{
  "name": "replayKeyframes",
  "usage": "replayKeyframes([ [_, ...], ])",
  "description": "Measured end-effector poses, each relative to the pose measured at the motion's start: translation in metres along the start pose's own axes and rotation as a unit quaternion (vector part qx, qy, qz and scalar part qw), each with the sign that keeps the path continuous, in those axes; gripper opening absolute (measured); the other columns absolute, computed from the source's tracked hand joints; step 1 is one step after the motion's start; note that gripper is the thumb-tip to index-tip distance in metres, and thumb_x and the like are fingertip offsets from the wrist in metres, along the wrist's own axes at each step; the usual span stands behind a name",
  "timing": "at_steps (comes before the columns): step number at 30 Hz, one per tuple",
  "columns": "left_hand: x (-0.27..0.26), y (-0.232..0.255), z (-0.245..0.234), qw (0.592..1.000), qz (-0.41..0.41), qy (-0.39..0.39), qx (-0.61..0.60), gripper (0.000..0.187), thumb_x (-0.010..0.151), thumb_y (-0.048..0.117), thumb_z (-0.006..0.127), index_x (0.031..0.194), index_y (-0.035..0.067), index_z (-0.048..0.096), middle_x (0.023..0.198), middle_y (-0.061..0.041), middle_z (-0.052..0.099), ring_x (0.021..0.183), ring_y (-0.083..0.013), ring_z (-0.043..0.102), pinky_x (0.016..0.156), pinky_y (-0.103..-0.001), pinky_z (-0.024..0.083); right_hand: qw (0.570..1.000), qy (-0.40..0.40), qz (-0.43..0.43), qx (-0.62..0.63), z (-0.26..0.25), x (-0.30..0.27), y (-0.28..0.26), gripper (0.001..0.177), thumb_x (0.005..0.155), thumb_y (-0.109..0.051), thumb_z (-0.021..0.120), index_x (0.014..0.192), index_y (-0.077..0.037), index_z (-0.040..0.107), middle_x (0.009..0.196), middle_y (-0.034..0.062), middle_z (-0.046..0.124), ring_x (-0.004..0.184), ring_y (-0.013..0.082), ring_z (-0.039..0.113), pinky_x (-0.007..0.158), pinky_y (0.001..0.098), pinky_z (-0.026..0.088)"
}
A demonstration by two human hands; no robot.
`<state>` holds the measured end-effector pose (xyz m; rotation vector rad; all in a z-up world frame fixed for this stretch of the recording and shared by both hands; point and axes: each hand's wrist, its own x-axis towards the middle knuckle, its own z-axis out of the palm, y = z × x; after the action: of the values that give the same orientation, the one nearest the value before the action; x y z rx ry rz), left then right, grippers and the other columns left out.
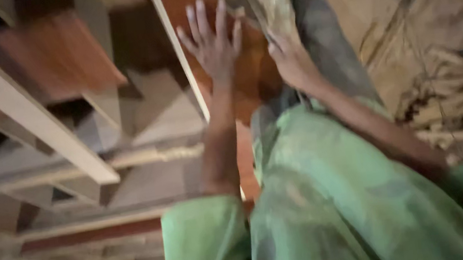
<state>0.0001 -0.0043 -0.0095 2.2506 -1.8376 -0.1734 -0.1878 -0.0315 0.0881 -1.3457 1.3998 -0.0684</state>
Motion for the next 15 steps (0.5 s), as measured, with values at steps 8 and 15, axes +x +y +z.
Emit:
replayKeyframes([
  [8, 0.002, -0.002, 0.004, 1.0, -0.005, 0.003, 0.002, 0.052, 0.109, 0.056, 0.052, 0.154, 0.032, 0.045, 0.166, -0.006, 0.028, 0.158, -0.0265, 0.023, 0.132, -0.06, 0.01, 0.953, -0.014, 0.191, 0.233, -0.039, -0.031, -0.055, 0.057, 0.106, -0.021, 0.042, 0.163, -0.019, 0.046, 0.068, 0.0009, 0.049, 0.05, 0.01, 0.042, 0.043, 0.0293, 0.038],
  [15, -0.018, -0.003, 0.008, 1.0, -0.025, -0.013, -0.014, 0.05, 0.109, 0.053, 0.057, 0.153, 0.033, 0.047, 0.166, -0.004, 0.03, 0.159, -0.0248, 0.023, 0.135, -0.058, 0.009, 0.956, -0.007, 0.244, 0.163, 0.017, -0.055, -0.03, 0.054, 0.107, -0.023, 0.043, 0.161, -0.021, 0.04, 0.078, 0.0103, 0.057, 0.056, 0.018, 0.053, 0.054, 0.0346, 0.048],
])
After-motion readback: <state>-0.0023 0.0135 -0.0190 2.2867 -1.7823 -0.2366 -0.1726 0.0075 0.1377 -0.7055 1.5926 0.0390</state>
